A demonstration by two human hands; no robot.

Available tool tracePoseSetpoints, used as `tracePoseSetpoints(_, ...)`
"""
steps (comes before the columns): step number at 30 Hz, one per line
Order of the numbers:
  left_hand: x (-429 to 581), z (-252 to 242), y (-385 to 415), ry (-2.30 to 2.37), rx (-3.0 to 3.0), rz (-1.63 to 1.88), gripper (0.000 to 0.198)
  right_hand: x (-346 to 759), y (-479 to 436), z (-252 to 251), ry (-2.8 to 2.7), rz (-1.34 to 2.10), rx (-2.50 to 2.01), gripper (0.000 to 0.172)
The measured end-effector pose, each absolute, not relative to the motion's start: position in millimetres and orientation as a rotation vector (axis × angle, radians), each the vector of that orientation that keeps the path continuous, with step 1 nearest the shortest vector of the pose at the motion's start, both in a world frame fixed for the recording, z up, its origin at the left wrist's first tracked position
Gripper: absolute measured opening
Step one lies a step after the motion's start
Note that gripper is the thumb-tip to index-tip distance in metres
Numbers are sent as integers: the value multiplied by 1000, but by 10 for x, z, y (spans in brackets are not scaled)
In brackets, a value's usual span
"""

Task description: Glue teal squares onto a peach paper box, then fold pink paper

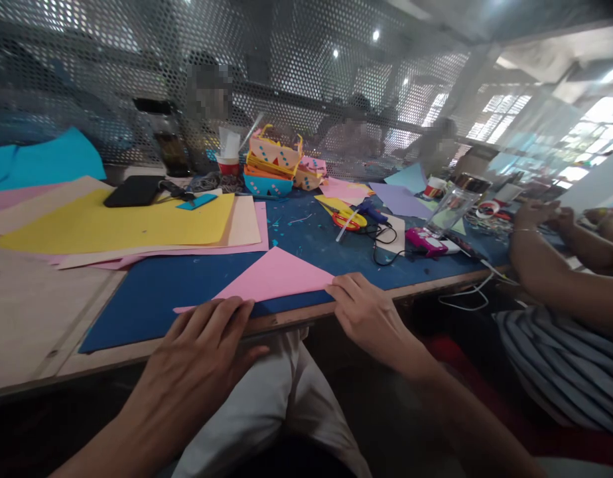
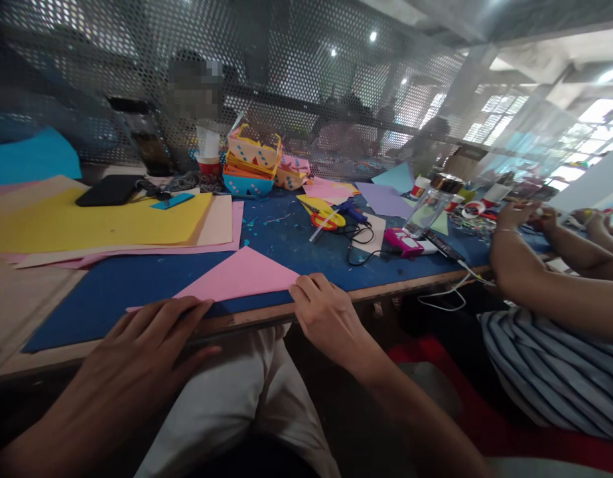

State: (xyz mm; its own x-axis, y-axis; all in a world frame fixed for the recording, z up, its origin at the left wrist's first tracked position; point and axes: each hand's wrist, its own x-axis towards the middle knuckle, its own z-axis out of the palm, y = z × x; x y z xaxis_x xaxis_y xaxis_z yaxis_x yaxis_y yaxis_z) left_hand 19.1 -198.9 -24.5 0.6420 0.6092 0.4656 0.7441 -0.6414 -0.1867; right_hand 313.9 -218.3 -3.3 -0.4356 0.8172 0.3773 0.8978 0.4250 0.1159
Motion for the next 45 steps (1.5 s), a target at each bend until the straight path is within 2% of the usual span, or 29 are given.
tracePoseSetpoints(7,278,-305,-1940,-1062,-2463,-565,52,3064,-2201,-164,-2309,-432,-1524,26)
tracePoseSetpoints(11,320,-302,-1953,-1069,-2436,-549,59,3031,-2270,-170,-2287,-455,-1542,37)
tracePoseSetpoints(14,354,-327,-1959,-1089,-2404,-553,57,2987,-2304,-145,-2302,-474,-1580,40)
tracePoseSetpoints(22,390,-377,-1988,-1125,-2412,-621,57,2908,-2250,-169,-2315,-403,-1465,35)
tracePoseSetpoints(28,409,-373,-2006,-1156,-2418,-596,56,2875,-2260,-117,-2368,-415,-1545,48)
tracePoseSetpoints(35,426,-353,-2020,-1134,-2414,-638,49,2779,-2221,-148,-2363,-324,-1424,47)
tracePoseSetpoints(39,504,-363,-2014,-1084,-2465,-687,51,2741,-2215,-146,-2361,-285,-1428,48)
tracePoseSetpoints(45,577,-397,-2004,-1072,-2456,-719,52,2692,-2234,-162,-2377,-364,-1494,54)
